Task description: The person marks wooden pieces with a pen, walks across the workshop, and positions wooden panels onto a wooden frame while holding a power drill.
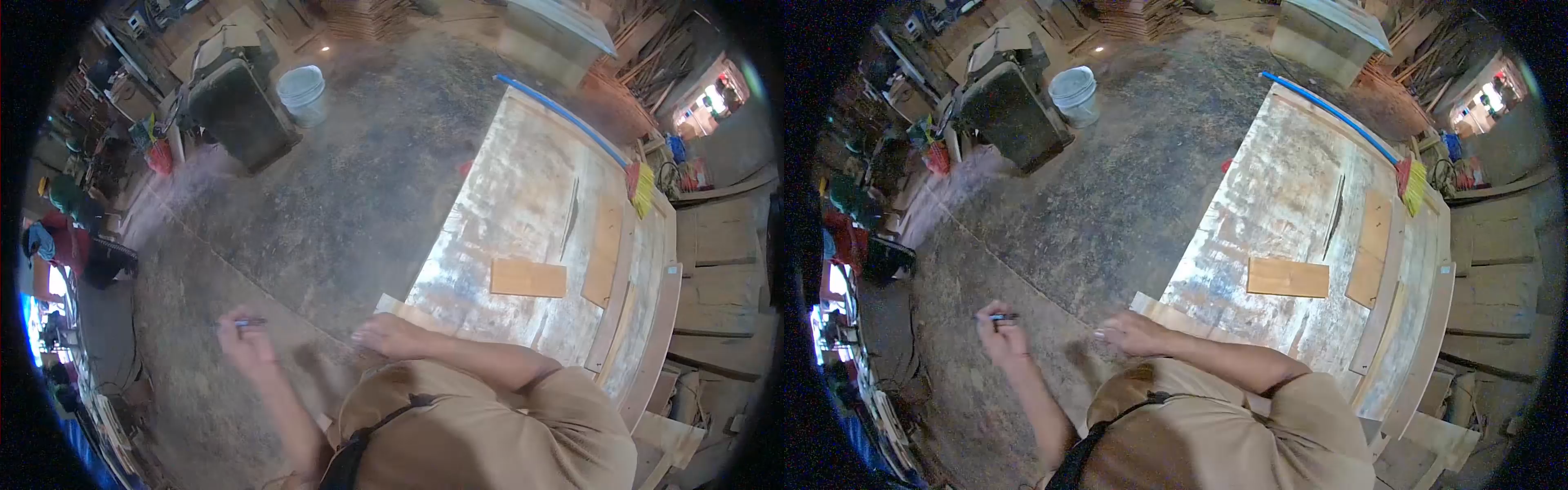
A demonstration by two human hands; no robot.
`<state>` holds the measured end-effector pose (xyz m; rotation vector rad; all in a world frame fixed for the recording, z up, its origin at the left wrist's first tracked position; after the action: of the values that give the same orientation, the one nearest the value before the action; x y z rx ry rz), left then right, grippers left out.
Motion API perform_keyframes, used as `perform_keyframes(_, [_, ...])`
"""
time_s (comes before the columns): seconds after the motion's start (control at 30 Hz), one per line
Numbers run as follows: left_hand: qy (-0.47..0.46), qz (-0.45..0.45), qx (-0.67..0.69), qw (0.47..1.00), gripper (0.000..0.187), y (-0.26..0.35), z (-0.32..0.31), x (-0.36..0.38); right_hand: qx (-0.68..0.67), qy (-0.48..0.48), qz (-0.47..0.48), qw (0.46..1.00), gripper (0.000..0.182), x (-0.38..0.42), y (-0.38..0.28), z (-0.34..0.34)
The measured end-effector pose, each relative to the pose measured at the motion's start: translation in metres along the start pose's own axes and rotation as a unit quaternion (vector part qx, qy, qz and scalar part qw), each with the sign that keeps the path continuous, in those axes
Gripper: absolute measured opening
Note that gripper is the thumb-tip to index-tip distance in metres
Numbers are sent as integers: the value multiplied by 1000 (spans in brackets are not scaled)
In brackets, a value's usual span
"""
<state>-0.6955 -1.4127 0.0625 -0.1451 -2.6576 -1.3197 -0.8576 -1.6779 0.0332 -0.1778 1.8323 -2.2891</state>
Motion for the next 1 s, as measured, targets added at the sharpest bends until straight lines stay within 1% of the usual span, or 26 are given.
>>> perform_keyframes(0.1, [17, -77, -200, 977, 27, 36, -6, 4, -4, 32, -89, 996, 34, 22, -14, 25])
perform_keyframes(0.13, [-14, -16, -318, 948, 26, 33, -19, 15, 21, 49, -60, 997, 33, 22, -16, 29])
perform_keyframes(0.17, [-52, 45, -430, 900, 26, 22, -33, 36, 48, 72, -34, 996, 32, 22, -16, 34])
perform_keyframes(0.2, [-89, 103, -537, 833, 28, 6, -41, 57, 75, 96, -10, 993, 31, 24, -18, 38])
perform_keyframes(0.23, [-187, 41, -588, 786, 33, -18, -44, 71, 65, 90, 6, 994, 30, 24, -19, 39])
perform_keyframes(0.3, [-324, -14, -629, 706, 37, -59, -49, 99, 42, 73, 42, 996, 29, 21, -21, 38])
perform_keyframes(0.37, [-370, 13, -632, 681, 38, -72, -62, 117, 71, 9, -48, 996, 28, 18, -24, 40])
perform_keyframes(0.4, [-372, 34, -636, 675, 38, -69, -73, 123, 85, -28, -92, 992, 27, 19, -23, 38])
perform_keyframes(0.43, [-372, 54, -640, 670, 39, -68, -79, 124, 67, -2, -56, 996, 27, 20, -26, 39])
perform_keyframes(0.5, [-387, 60, -645, 657, 37, -73, -75, 120, 31, 32, 18, 999, 27, 23, -31, 40])
perform_keyframes(0.53, [-376, 64, -650, 657, 36, -72, -69, 120, 47, 44, 29, 998, 27, 24, -35, 42])
perform_keyframes(0.6, [-361, 81, -675, 638, 35, -71, -75, 123, 60, 30, 71, 995, 28, 21, -49, 41])
perform_keyframes(0.63, [-385, 77, -695, 603, 32, -74, -80, 125, 108, 16, 27, 994, 27, 23, -36, 34])
perform_keyframes(0.67, [-402, 77, -715, 567, 31, -77, -83, 122, 65, 9, 26, 997, 27, 21, -37, 32])
perform_keyframes(0.7, [-429, 130, -757, 476, 25, -80, -71, 118, 88, 4, 9, 996, 28, 16, -49, 30])
perform_keyframes(0.73, [-418, 50, -687, 593, 24, -98, -50, 123, 142, -10, 13, 990, 28, 17, -47, 30])
perform_keyframes(0.77, [-402, -51, -606, 685, 24, -111, -35, 126, 140, -15, 50, 989, 26, 14, -43, 27])
perform_keyframes(0.8, [-404, -13, -613, 678, 22, -103, -49, 129, 112, -17, 53, 992, 23, 14, -45, 26])
perform_keyframes(0.83, [-415, 26, -615, 671, 21, -87, -64, 128, 108, -44, 43, 992, 22, 11, -46, 21])
perform_keyframes(0.9, [-397, 39, -626, 670, 19, -70, -66, 130, 114, -76, 2, 991, 21, 5, -44, 15])
perform_keyframes(0.93, [-397, 49, -625, 670, 18, -68, -64, 133, 114, -90, 7, 989, 21, 0, -45, 12])
perform_keyframes(1.0, [-373, 32, -643, 668, 17, -66, -59, 139, 110, -108, 4, 988, 20, 0, -47, 9])
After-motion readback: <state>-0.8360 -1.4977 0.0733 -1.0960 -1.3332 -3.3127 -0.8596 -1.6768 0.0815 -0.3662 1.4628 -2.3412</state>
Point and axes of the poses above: each hand's wrist, its own x-axis away from the middle knuckle, its own z-axis out of the back of the hand, y = z × x, the point moved 5 cm from there along -x, towards the middle knuckle, and after that the axes turned 3 degrees about z, right-handed, at the moved point
